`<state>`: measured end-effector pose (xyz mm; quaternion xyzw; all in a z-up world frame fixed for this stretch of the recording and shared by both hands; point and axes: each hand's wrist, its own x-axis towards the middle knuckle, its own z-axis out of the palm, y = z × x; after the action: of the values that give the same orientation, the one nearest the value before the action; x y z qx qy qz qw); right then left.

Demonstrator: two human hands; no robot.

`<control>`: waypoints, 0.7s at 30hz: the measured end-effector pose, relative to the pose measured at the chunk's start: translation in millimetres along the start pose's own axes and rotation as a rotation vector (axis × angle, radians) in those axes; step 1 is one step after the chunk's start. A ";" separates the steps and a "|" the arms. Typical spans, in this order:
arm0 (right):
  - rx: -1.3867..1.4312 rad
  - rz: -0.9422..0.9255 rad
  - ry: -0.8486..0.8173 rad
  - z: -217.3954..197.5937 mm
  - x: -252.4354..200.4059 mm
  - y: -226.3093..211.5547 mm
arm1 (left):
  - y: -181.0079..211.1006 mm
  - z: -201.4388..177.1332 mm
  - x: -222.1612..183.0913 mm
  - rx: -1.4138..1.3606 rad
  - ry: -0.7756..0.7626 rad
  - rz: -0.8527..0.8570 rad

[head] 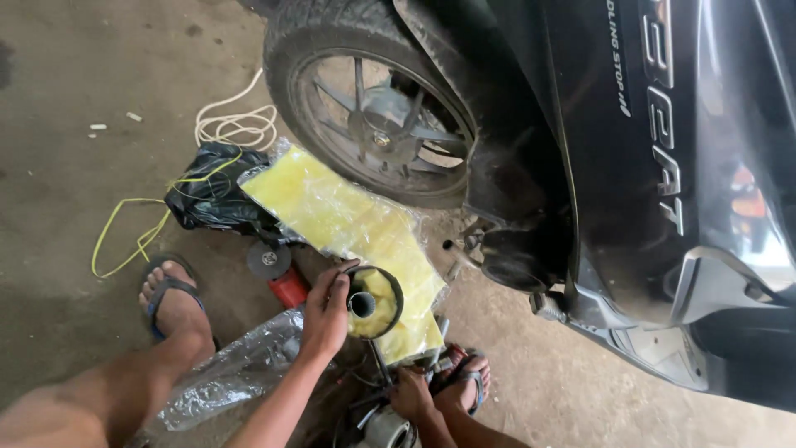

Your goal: Stuffing fiberglass insulation into a motorcycle muffler.

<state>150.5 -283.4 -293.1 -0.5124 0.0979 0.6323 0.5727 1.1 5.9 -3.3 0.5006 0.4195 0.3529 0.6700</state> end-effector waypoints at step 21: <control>-0.991 -0.032 0.260 189.0 -132.3 -149.9 | -6.7 -21.9 22.0 -0.057 0.040 -0.013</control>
<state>148.8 -183.0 -36.9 -0.7981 -0.1510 0.5252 0.2538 -9.8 32.1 -17.6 0.4713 0.4260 0.3701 0.6778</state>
